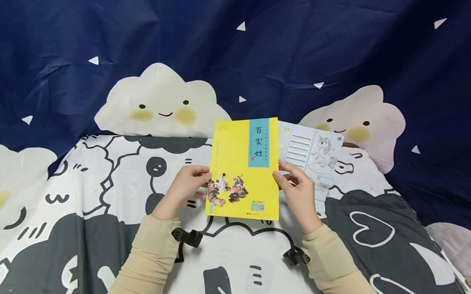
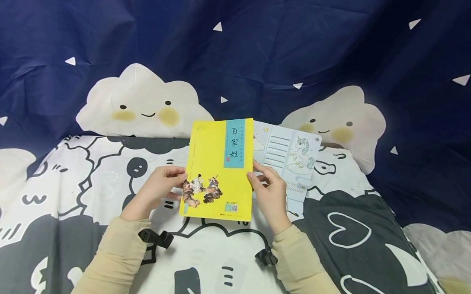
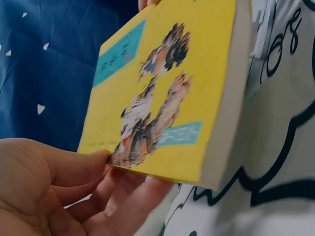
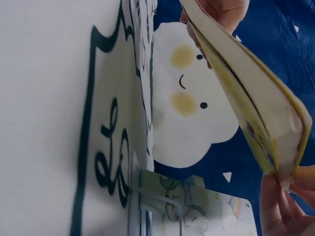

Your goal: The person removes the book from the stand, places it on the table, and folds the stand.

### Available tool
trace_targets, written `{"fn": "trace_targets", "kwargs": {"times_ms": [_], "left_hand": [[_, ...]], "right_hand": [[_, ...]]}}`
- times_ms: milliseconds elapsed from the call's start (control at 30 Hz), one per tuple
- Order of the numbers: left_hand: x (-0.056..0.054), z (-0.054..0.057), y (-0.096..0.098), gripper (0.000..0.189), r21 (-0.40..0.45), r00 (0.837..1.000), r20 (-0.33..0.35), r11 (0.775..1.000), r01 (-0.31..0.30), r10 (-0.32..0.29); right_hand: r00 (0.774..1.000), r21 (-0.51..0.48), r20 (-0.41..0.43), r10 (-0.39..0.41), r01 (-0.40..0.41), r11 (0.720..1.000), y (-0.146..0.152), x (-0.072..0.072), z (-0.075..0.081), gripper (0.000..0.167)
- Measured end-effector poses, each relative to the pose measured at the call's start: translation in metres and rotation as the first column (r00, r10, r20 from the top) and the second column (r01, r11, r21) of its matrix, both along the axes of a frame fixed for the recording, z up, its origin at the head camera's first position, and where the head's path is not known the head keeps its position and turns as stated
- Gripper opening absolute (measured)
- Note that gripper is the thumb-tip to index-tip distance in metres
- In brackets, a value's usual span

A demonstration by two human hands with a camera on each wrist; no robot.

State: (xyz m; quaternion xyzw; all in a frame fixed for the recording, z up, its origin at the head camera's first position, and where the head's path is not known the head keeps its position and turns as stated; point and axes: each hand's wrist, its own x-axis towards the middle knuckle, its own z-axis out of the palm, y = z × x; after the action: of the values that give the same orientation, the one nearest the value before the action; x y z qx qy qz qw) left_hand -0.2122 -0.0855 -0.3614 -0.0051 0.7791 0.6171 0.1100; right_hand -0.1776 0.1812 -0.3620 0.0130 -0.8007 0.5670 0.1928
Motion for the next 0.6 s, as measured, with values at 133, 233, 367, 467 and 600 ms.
{"fn": "trace_targets", "kwargs": {"times_ms": [133,233,367,467,600], "left_hand": [[-0.002,-0.002,-0.003,0.032,-0.01,0.999,0.023,1.0,0.03,-0.029],[-0.003,-0.005,-0.003,0.03,-0.034,0.998,0.038,0.998,0.054,-0.053],[-0.004,-0.009,-0.003,0.028,-0.061,0.995,0.046,0.994,0.092,-0.089],[-0.004,-0.011,-0.005,0.026,-0.067,0.992,0.053,0.991,0.119,-0.115],[-0.005,-0.014,-0.007,0.024,-0.078,0.989,0.061,0.987,0.143,-0.138]], "right_hand": [[0.999,0.005,0.036,0.016,-0.016,1.0,-0.001,0.001,-0.002,0.037],[0.999,0.009,0.043,0.017,-0.017,1.0,-0.001,0.001,-0.003,0.037],[0.998,0.021,0.055,0.005,-0.006,1.0,0.0,0.0,-0.004,0.036],[0.996,0.028,0.086,0.0,-0.003,1.0,-0.001,-0.002,-0.005,0.036],[0.992,0.033,0.123,0.005,-0.009,0.999,-0.001,-0.003,-0.007,0.035]]}}
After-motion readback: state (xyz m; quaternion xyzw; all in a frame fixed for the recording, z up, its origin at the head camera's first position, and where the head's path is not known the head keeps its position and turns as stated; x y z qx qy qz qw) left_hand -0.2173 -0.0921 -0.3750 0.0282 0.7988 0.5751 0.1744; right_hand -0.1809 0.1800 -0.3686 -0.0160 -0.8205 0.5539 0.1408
